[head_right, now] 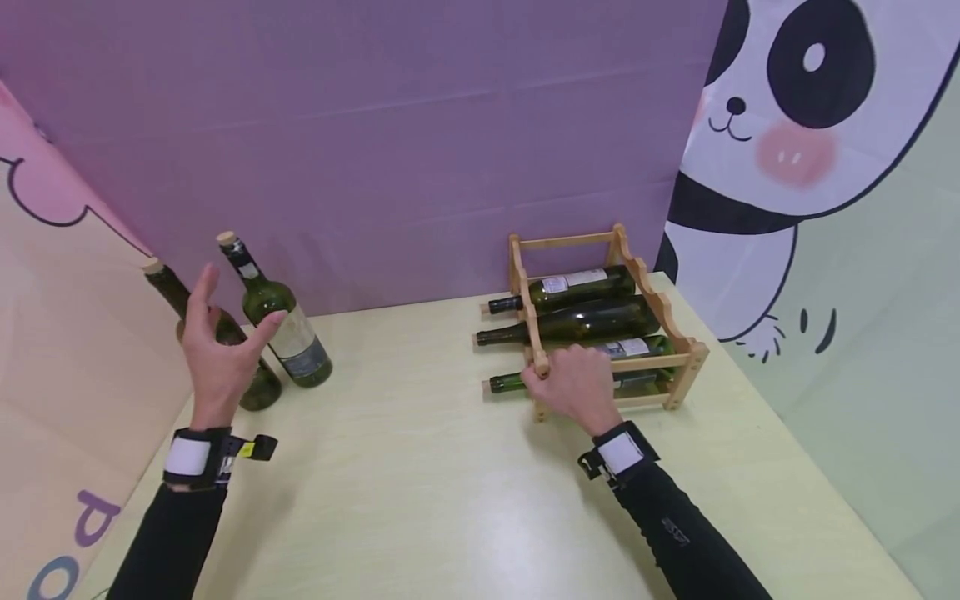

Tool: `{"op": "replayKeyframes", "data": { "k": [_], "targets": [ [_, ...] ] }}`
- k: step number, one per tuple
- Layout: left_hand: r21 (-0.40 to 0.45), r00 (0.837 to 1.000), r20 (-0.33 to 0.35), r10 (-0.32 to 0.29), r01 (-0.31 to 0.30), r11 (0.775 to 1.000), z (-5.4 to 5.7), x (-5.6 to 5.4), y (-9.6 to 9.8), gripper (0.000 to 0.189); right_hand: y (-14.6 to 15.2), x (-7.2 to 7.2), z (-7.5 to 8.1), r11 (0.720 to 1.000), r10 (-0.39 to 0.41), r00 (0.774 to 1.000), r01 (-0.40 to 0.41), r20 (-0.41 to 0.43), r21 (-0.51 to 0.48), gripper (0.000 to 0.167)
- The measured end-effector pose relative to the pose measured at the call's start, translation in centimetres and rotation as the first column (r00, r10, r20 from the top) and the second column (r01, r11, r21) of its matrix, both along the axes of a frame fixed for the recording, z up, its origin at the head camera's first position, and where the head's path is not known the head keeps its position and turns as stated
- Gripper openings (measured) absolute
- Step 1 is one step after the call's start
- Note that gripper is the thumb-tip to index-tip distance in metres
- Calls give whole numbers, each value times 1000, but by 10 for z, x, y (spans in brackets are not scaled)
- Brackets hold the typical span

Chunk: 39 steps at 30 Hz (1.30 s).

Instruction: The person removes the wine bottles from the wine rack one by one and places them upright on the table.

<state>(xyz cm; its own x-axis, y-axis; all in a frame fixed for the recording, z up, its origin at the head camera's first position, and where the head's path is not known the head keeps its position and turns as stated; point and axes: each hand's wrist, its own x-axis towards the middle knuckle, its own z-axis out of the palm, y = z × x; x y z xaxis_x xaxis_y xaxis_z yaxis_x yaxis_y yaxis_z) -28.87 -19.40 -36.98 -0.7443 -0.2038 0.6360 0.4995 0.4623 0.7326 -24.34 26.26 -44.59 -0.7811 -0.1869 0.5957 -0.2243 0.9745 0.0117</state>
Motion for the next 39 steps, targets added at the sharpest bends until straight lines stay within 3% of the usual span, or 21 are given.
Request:
{"op": "replayKeyframes", "data": {
  "k": [8,14,20,29,39],
  "targets": [
    [-35,994,72,-81,84,996,-8,-3,24,93,1,-3,-1,1000,26,999,-25,-43,14,57],
    [-73,980,157,-126,139,988,-14,-7,42,92,0,-3,-1,999,32,999,-31,-32,24,57],
    [-121,951,229,-207,239,963,-17,-10,61,96,1,-3,0,1000,16,999,-16,-31,24,57],
    [-118,895,337,-293,349,930,-35,-6,86,94,-1,1,-4,999,17,999,-16,-31,36,58],
    [-109,845,381,-374,443,890,-49,-12,125,92,1,0,-3,999,11,999,-10,-46,31,57]
  ]
}}
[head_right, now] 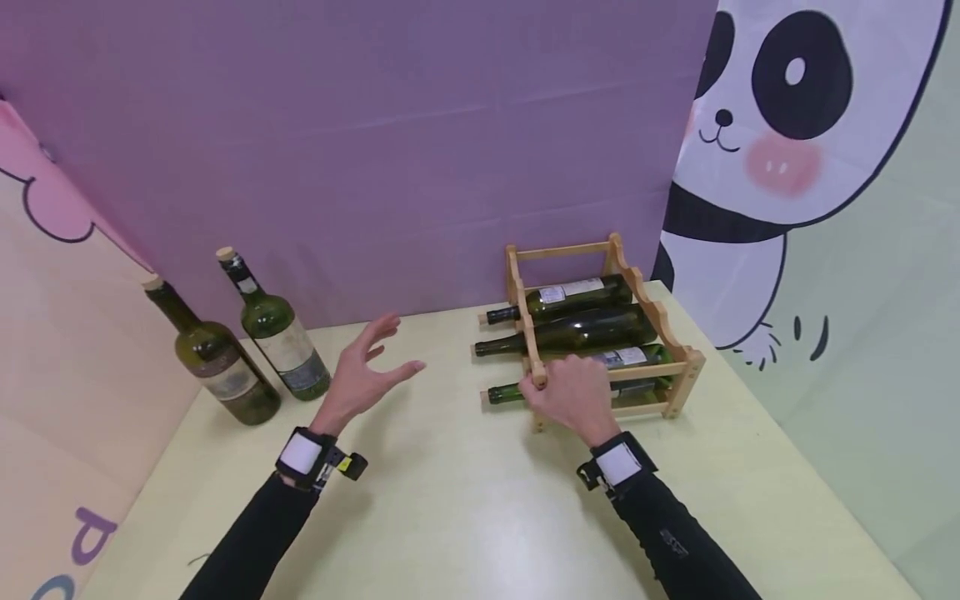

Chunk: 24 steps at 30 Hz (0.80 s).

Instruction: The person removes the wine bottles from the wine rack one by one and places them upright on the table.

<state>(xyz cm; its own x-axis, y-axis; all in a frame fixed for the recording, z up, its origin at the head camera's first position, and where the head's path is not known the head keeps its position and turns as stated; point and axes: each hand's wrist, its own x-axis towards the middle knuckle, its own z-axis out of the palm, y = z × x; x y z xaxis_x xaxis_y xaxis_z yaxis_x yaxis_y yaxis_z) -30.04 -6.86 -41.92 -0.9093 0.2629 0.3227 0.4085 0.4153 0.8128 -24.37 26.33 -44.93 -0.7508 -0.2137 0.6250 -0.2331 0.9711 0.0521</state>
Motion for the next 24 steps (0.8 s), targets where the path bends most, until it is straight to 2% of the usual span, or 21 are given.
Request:
{"op": "replayKeyframes", "data": {
  "k": [5,12,18,24],
  "targets": [
    [-31,999,14,-44,45,999,-6,0,24,91,-2,0,1,1000,-3,1000,3,18,-6,58],
    [-95,992,52,-114,119,988,-16,4,57,91,-3,-2,3,1000,9,1000,-9,3,7,60],
    [-160,979,111,-169,185,970,-30,6,79,92,-2,-1,2,1000,9,1000,-9,0,-3,58],
    [-203,965,140,-223,249,947,-42,8,95,87,1,0,-1,1000,7,1000,-7,-3,-9,56]
  ]
}}
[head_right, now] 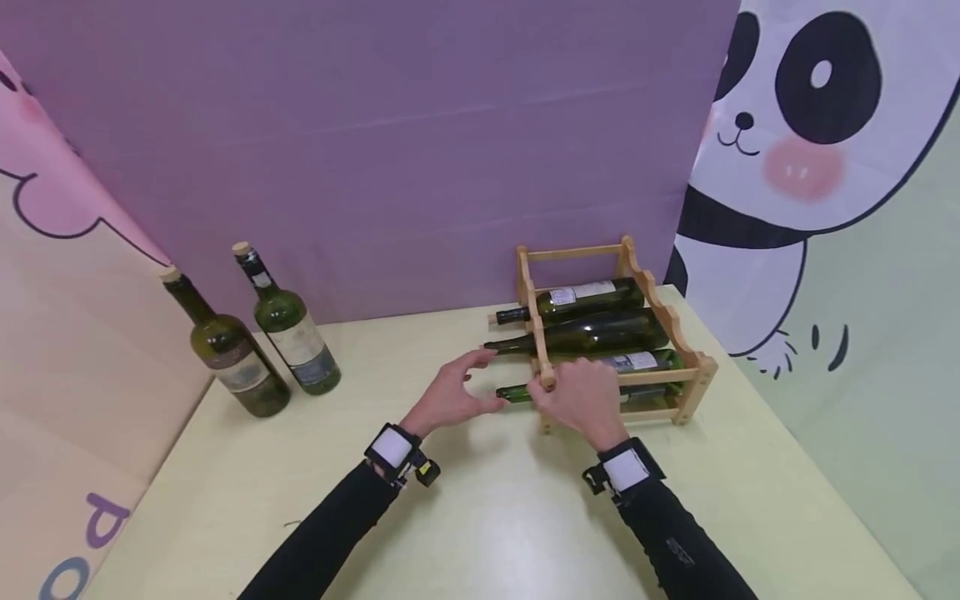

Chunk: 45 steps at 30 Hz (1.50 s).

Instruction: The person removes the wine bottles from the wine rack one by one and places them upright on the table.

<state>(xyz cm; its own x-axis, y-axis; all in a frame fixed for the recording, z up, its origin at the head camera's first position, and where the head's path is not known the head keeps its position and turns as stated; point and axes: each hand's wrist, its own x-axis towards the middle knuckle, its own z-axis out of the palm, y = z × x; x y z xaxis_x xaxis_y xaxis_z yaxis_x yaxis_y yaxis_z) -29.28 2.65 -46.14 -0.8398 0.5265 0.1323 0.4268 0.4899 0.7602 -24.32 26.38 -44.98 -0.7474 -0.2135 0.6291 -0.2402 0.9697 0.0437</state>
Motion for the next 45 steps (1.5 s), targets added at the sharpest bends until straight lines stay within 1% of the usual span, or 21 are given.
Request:
{"op": "replayKeyframes", "data": {
  "k": [6,9,14,17,22,24,30,32,34,37,38,42,45],
  "targets": [
    [-73,999,5,-50,50,996,-10,0,26,84,10,8,-6,999,-30,1000,30,7,-21,54],
    [-115,998,-15,-68,66,991,-16,-2,36,85,13,11,-9,999,-22,1000,22,7,-33,53],
    [-163,996,-19,-91,87,983,-23,-5,44,82,10,12,-9,999,6,1000,-6,7,-41,52],
    [-180,994,-18,-104,99,979,-25,-7,49,78,8,10,-8,999,6,1000,-7,-5,-37,52],
    [-221,994,-27,-110,101,970,-29,-13,55,63,6,6,-8,1000,7,1000,-7,-4,-30,52],
    [-246,993,-34,-110,99,964,-30,-15,58,57,5,5,-8,1000,11,1000,-11,-9,-29,51],
    [-311,992,-49,-118,97,946,-26,-21,66,48,4,2,-7,999,23,999,-24,-35,-31,51],
    [-334,991,-45,-128,106,937,-27,-24,67,42,3,2,-5,999,25,999,-26,-34,-31,51],
    [-361,990,-37,-135,113,926,-28,-26,69,32,2,1,-4,999,28,999,-29,-36,-27,51],
    [-404,989,-50,-140,108,908,-27,-29,72,19,0,1,-2,999,22,999,-23,-36,-22,52],
    [-417,989,-56,-137,102,903,-26,-30,73,18,-1,1,-1,999,22,999,-23,-37,-22,52],
    [-465,986,-82,-144,90,881,-24,-32,78,27,-2,0,0,999,23,999,-24,-37,-28,50],
    [-480,984,-69,-163,111,870,-24,-34,79,28,-2,0,0,999,26,999,-28,-40,-31,50]
  ]
}}
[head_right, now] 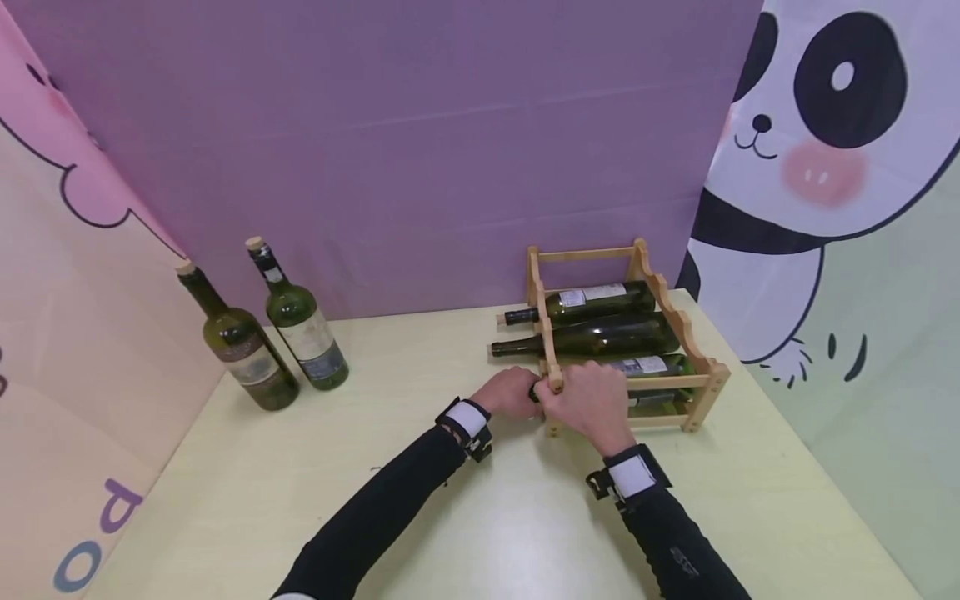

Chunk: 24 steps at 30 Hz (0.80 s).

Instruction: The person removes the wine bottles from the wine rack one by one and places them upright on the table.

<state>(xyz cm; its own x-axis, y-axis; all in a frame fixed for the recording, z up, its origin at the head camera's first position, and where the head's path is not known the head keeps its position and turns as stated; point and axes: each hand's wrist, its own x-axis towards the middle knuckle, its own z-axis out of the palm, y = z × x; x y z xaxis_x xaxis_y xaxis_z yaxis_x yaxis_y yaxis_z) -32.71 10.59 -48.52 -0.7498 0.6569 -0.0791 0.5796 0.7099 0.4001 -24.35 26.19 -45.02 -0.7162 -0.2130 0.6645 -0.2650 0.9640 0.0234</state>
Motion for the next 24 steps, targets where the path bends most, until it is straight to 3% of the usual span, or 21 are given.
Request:
{"op": "replayKeyframes", "data": {
  "k": [7,18,24],
  "targets": [
    [28,999,26,-41,41,999,-6,-5,-1,21,0,0,-1,1000,-13,1000,13,17,1,51],
    [90,998,-44,-41,45,995,-13,-10,-1,21,2,-2,0,1000,-22,999,22,30,0,52],
    [83,997,-72,-31,37,996,-14,-11,-4,24,1,0,0,1000,-29,998,29,48,-3,52]
  ]
}}
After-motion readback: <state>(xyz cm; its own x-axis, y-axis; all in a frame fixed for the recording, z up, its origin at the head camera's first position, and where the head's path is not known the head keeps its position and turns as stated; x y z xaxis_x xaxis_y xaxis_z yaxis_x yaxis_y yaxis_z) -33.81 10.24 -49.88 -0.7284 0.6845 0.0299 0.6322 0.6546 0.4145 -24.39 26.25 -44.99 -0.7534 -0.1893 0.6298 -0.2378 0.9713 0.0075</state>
